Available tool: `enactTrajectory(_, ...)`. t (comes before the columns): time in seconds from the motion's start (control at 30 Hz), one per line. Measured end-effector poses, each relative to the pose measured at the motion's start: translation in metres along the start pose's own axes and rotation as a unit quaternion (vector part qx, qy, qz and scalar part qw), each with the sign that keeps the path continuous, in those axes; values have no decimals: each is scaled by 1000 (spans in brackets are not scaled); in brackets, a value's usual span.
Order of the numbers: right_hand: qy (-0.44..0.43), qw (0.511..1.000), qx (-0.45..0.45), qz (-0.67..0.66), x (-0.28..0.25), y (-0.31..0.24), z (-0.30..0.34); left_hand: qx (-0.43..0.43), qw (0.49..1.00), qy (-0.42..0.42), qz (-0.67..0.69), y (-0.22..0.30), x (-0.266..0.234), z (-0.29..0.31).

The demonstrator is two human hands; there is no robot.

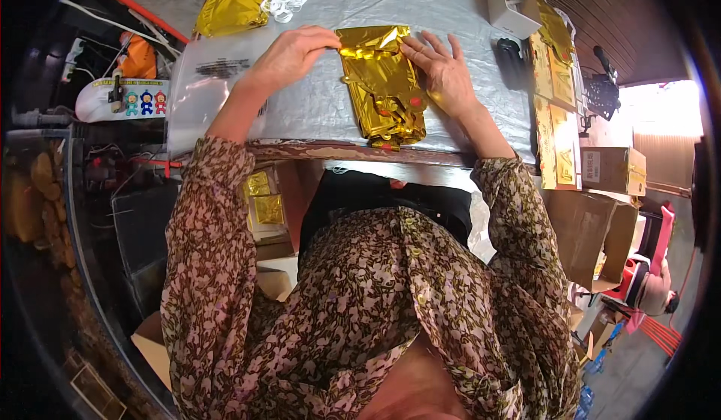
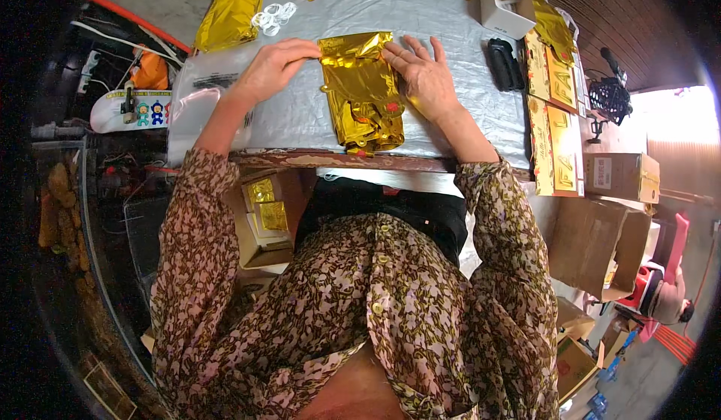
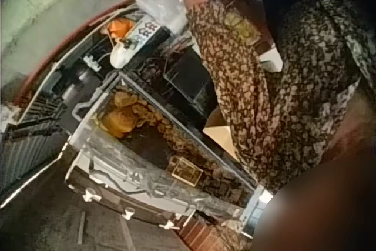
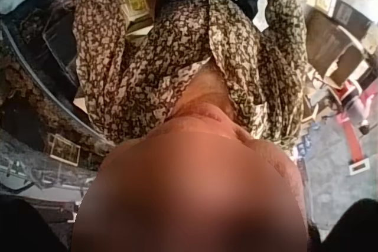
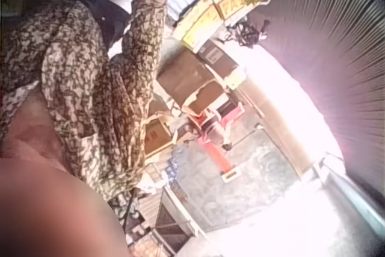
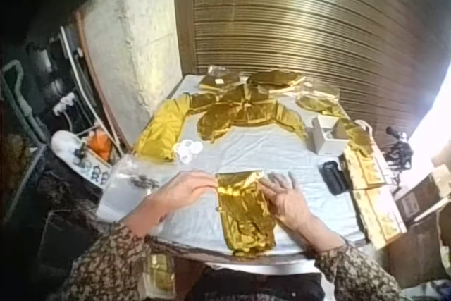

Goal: The person folds gold foil balloons by hand at a packaging workstation.

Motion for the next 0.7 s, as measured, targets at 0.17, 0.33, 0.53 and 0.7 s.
enactTrajectory(0.17, 0, 1000, 0, -3, 1, 1, 0, -1, 1000, 12, 5, 33, -11, 16)
enactTrajectory(0.33, -5, 996, 7, -92, -6, 9, -7, -100, 994, 44, 30, 73, -15, 29)
enactTrajectory(0.53, 22, 984, -77, -162, -19, 40, -43, -160, 984, 40, 61, 131, -10, 48)
enactTrajectory(0.7, -51, 944, -88, -313, -6, 48, -78, -195, 980, 25, 37, 166, 5, 50)
Point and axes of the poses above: each hand's wrist, its own z-axis away from the middle knuckle, its own x-axis out of the palm, y = z × x, the point moved 2 cm from there along -z, towards the middle knuckle, and after that the axes turned 13 degrees about -z, right-handed, at the moved point
